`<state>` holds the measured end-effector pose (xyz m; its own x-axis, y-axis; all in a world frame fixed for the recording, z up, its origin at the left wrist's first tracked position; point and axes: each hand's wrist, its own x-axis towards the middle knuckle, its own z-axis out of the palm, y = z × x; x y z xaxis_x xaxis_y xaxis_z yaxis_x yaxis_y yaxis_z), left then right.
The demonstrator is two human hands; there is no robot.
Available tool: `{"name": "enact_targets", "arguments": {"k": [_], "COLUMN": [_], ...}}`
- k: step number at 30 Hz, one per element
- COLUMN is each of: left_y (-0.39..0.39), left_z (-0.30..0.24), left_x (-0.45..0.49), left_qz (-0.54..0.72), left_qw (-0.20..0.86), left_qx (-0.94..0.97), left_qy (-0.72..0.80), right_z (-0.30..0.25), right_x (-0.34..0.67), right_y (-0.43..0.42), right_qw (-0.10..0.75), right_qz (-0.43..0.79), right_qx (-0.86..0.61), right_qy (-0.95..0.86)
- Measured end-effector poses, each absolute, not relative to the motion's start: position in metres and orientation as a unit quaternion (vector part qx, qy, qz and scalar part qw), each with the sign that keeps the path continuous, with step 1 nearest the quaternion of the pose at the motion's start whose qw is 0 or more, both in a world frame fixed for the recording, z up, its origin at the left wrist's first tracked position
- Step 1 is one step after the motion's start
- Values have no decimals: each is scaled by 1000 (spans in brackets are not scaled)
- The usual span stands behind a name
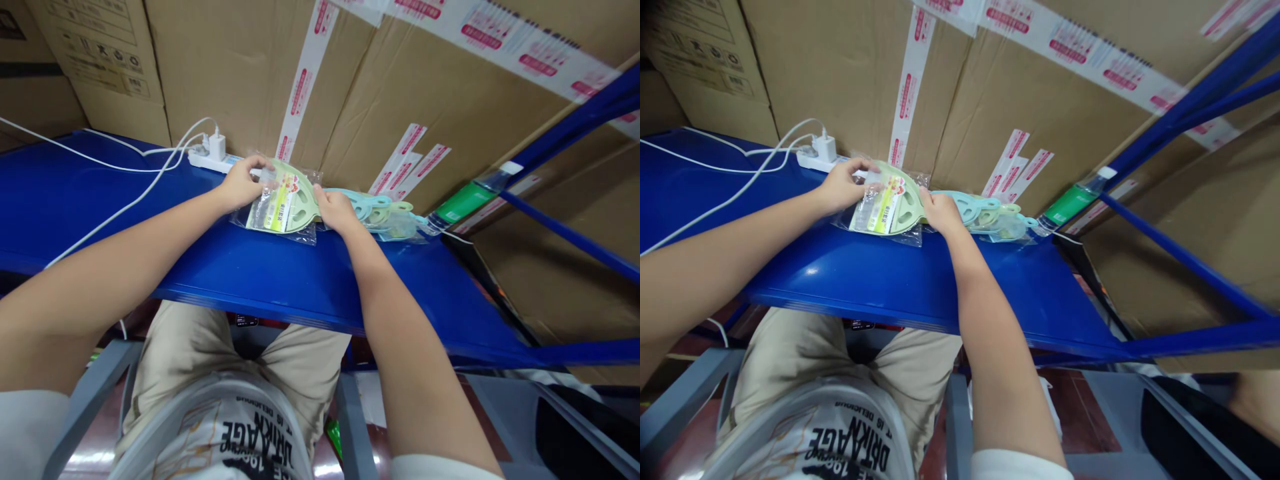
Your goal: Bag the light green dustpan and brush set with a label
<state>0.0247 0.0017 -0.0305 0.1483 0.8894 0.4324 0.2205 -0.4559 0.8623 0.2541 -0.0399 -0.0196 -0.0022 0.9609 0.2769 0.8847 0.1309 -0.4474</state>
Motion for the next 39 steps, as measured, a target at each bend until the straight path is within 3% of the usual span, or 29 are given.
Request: {"name": "enact_targets", "arguments": {"k": [4, 11, 39], "left_y": [4, -1, 2], "left_z": [-32, -31, -26], "left_x": [23, 23, 22], "left_qz": [547, 495, 529], "left_qw": [345, 436, 434], "left_qx": [662, 653, 607], "left_qy": [379, 372, 404], "right_z": [-20, -19, -15], "right_x": [258, 262, 260], "right_y": [-38, -37, -39], "right_qw": [265, 287, 304], "right_qz": [69, 64, 65], "right_qx": [-663, -676, -685], "right_qy": [-697, -676, -659]}}
